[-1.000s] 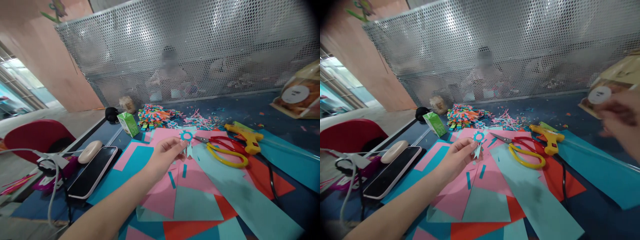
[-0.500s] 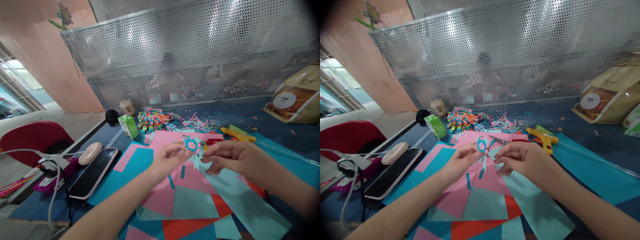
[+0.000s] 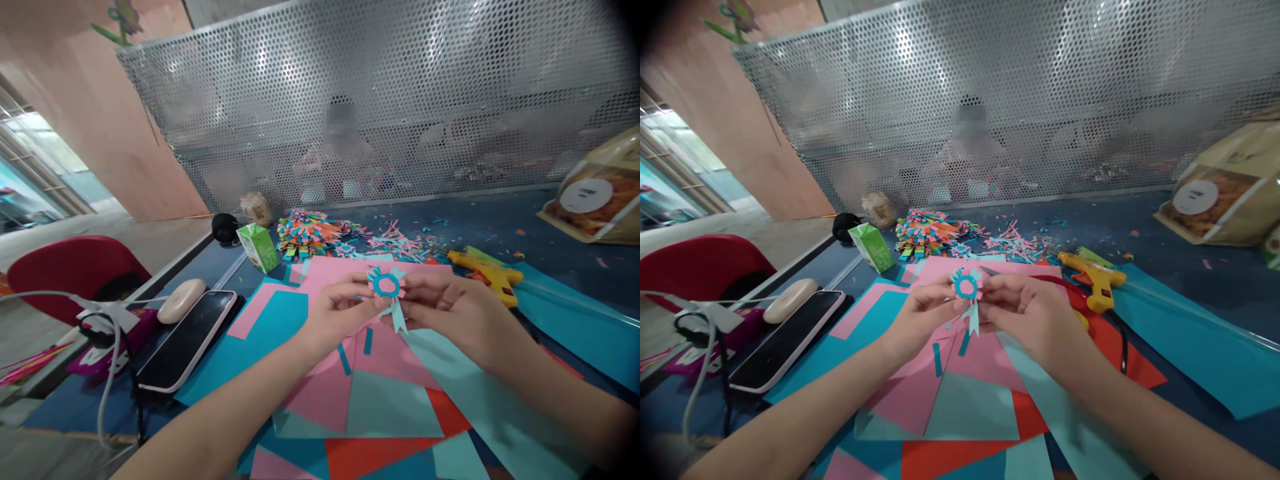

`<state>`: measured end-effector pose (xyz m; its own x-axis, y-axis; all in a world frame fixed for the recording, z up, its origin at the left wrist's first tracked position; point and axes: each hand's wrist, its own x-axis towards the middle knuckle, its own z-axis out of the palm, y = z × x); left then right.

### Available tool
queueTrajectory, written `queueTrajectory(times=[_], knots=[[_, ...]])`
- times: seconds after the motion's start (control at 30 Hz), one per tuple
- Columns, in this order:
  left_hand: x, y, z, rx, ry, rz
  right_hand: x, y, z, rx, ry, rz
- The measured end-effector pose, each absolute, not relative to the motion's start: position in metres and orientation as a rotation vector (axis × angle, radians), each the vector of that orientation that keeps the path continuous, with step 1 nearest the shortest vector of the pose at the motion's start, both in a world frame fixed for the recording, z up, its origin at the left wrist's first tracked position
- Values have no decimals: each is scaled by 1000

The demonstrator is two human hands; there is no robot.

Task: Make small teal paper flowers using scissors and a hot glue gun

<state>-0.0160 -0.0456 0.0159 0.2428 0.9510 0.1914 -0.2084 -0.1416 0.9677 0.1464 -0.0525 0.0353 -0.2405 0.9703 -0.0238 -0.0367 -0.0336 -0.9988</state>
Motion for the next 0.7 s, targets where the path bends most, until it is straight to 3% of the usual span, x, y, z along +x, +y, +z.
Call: queueTrajectory(times=[0.37, 0.6, 0.7], knots=[[-13, -48, 20, 1304, 919, 1222, 156, -56, 32, -1278, -1770, 684], [-18, -43, 17, 1249, 999, 1270, 166, -47, 32, -1325, -1840, 738], [-23, -39, 17, 1074, 796, 1203, 170, -37, 39, -1358, -1888, 631]])
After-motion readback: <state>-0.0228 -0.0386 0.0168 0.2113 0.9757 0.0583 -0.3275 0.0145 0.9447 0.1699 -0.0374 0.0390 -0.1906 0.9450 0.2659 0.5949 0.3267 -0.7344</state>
